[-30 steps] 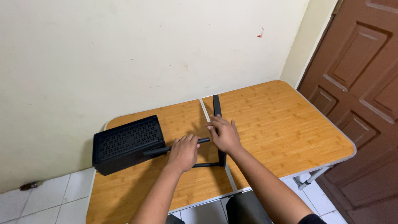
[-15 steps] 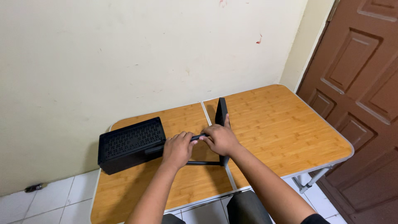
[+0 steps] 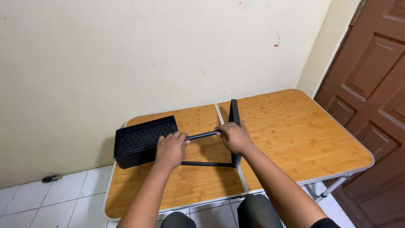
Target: The person assembles a black plastic tray by inserting cylindrical rods into corner holes on a wooden table. They repeatedly insert and remove the rods, then stack the assembled tray with other similar trays.
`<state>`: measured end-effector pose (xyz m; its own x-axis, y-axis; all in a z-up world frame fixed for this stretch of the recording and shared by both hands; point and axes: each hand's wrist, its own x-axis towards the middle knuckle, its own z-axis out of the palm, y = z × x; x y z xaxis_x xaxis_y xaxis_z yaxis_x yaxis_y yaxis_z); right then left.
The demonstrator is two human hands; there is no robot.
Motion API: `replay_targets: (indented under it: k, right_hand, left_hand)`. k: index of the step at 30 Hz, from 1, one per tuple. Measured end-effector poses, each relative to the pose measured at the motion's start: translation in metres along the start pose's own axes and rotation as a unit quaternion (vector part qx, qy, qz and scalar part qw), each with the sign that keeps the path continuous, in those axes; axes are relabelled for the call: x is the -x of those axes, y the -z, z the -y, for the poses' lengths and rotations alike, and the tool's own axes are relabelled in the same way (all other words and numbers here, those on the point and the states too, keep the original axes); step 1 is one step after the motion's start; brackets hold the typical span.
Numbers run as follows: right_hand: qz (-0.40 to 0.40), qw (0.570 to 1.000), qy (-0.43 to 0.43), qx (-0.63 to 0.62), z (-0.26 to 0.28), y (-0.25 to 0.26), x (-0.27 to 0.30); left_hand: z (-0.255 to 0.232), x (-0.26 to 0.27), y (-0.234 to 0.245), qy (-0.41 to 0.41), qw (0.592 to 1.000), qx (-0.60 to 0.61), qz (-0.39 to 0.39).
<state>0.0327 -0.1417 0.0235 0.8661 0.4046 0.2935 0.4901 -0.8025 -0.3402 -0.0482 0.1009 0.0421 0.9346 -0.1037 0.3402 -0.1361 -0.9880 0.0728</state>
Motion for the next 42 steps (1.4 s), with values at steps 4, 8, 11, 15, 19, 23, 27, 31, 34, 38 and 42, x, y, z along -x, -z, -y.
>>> replay_targets:
  k: [4, 8, 11, 15, 19, 23, 27, 31, 34, 38, 42]
  right_hand:
    - [0.008, 1.0, -0.002, 0.014, 0.018, 0.0, -0.006]
    - [0.024, 0.999, 0.009, 0.027, 0.04, -0.003, -0.015]
    - [0.024, 0.999, 0.018, 0.028, 0.055, -0.007, -0.019]
    - [0.028, 0.999, 0.035, 0.017, 0.075, -0.014, -0.024]
    - [0.025, 0.999, 0.038, -0.003, 0.099, -0.022, -0.03]
    - [0.025, 0.997, 0.057, -0.051, 0.117, -0.033, -0.038]
    - [-0.017, 0.992, 0.104, -0.076, 0.129, -0.049, -0.044]
    - [-0.013, 0.991, 0.102, -0.088, 0.131, -0.068, -0.051]
    - [-0.006, 0.992, 0.089, -0.087, 0.129, -0.085, -0.058]
    - [0.002, 0.99, 0.068, -0.121, 0.121, -0.108, -0.064]
    - [0.043, 0.986, 0.0, -0.159, 0.119, -0.122, -0.072]
  left_hand:
    - [0.016, 0.011, 0.006, 0.036, 0.998, -0.031, 0.042]
    - [0.036, 0.022, 0.011, 0.037, 0.998, -0.041, 0.008]
    - [0.051, 0.031, 0.014, 0.052, 0.998, -0.047, -0.004]
    - [0.072, 0.044, 0.021, 0.067, 0.995, -0.065, -0.02]
    - [0.09, 0.056, 0.034, 0.103, 0.992, -0.076, -0.013]
    - [0.111, 0.069, 0.043, 0.145, 0.987, -0.073, -0.011]
    - [0.13, 0.083, 0.041, 0.162, 0.983, -0.086, -0.026]
    - [0.149, 0.09, 0.027, 0.22, 0.971, -0.083, -0.035]
    - [0.163, 0.093, 0.014, 0.266, 0.961, -0.067, -0.028]
    - [0.18, 0.092, -0.007, 0.296, 0.954, -0.04, -0.03]
    - [0.193, 0.091, -0.028, 0.306, 0.949, 0.015, -0.076]
